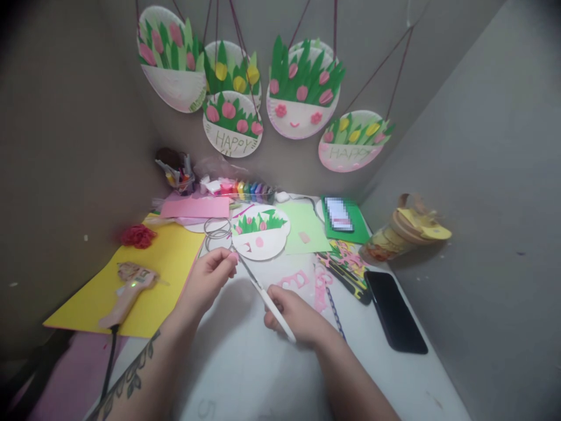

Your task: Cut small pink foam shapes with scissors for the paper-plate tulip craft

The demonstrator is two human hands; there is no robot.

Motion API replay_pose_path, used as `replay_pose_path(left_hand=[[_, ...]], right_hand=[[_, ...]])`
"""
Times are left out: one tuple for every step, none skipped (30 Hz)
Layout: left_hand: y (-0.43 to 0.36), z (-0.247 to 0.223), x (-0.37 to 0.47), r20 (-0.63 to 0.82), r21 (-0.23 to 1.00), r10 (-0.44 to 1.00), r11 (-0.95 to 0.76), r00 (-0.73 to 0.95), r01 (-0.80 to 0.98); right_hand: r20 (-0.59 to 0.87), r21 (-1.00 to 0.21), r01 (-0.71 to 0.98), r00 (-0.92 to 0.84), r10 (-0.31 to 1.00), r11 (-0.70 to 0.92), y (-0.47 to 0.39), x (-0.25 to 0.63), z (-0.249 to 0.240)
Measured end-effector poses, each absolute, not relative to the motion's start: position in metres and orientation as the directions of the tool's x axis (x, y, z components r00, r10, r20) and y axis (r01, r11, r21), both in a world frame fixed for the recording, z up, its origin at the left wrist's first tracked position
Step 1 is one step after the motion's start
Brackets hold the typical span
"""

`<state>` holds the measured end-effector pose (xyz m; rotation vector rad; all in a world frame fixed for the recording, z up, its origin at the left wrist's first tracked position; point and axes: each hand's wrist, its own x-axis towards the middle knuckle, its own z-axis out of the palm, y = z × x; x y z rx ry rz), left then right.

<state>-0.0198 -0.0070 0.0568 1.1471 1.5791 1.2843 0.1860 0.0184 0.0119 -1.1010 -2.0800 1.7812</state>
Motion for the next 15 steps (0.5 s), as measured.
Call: replay_pose_path(left_hand=[[-0.007,0.056,-0.020,-0.032,0.983,0.958,0.081,-0.286,0.163],[-0.006,0.056,-0.020,-0.032,0.984,0.957,0.080,-0.288,0.157],[-0.006,0.055,-0.021,-0.032,0.986,0.956,0.078,-0.290,0.150],[-0.006,0.054,-0.021,-0.033,0.987,0.956,0.077,-0.293,0.140],[-0.005,0.053,-0.022,-0.035,0.989,0.955,0.076,-0.296,0.127],[-0.005,0.053,-0.022,-0.039,0.991,0.954,0.076,-0.298,0.113],[-0.005,0.053,-0.022,-0.043,0.992,0.953,0.076,-0.301,0.100],[-0.005,0.053,-0.023,-0.046,0.993,0.951,0.076,-0.304,0.088],[-0.004,0.053,-0.023,-0.049,0.994,0.951,0.076,-0.307,0.076],[-0.004,0.054,-0.024,-0.053,0.995,0.950,0.076,-0.309,0.064],[-0.004,0.054,-0.025,-0.057,0.996,0.948,0.077,-0.313,0.050],[-0.004,0.055,-0.026,-0.061,0.997,0.946,0.076,-0.318,0.035],[-0.004,0.056,-0.027,-0.060,0.997,0.944,0.070,-0.325,0.018],[-0.004,0.056,-0.029,-0.054,0.998,0.939,0.057,-0.339,-0.002],[-0.004,0.056,-0.030,-0.040,0.999,0.933,0.035,-0.359,-0.020]], right_hand=[[-0.313,-0.912,0.409,-0.707,0.635,0.006,0.019,0.186,0.012],[-0.311,-0.912,0.409,-0.707,0.635,0.009,0.019,0.186,0.013],[-0.309,-0.913,0.408,-0.707,0.636,0.010,0.019,0.187,0.013],[-0.309,-0.914,0.405,-0.709,0.634,0.007,0.019,0.187,0.012],[-0.312,-0.916,0.401,-0.711,0.630,0.000,0.019,0.188,0.012],[-0.318,-0.917,0.398,-0.713,0.625,-0.012,0.020,0.188,0.012],[-0.327,-0.918,0.397,-0.714,0.619,-0.027,0.020,0.188,0.012],[-0.338,-0.917,0.397,-0.714,0.613,-0.043,0.020,0.189,0.012],[-0.347,-0.916,0.396,-0.711,0.611,-0.060,0.020,0.189,0.012],[-0.355,-0.916,0.395,-0.705,0.614,-0.076,0.020,0.189,0.013],[-0.360,-0.916,0.391,-0.697,0.620,-0.091,0.020,0.189,0.013],[-0.363,-0.916,0.386,-0.686,0.631,-0.107,0.020,0.189,0.014],[-0.367,-0.916,0.382,-0.673,0.642,-0.123,0.020,0.189,0.015],[-0.377,-0.913,0.383,-0.656,0.654,-0.142,0.019,0.189,0.016],[-0.392,-0.905,0.395,-0.635,0.666,-0.156,0.019,0.189,0.017]])
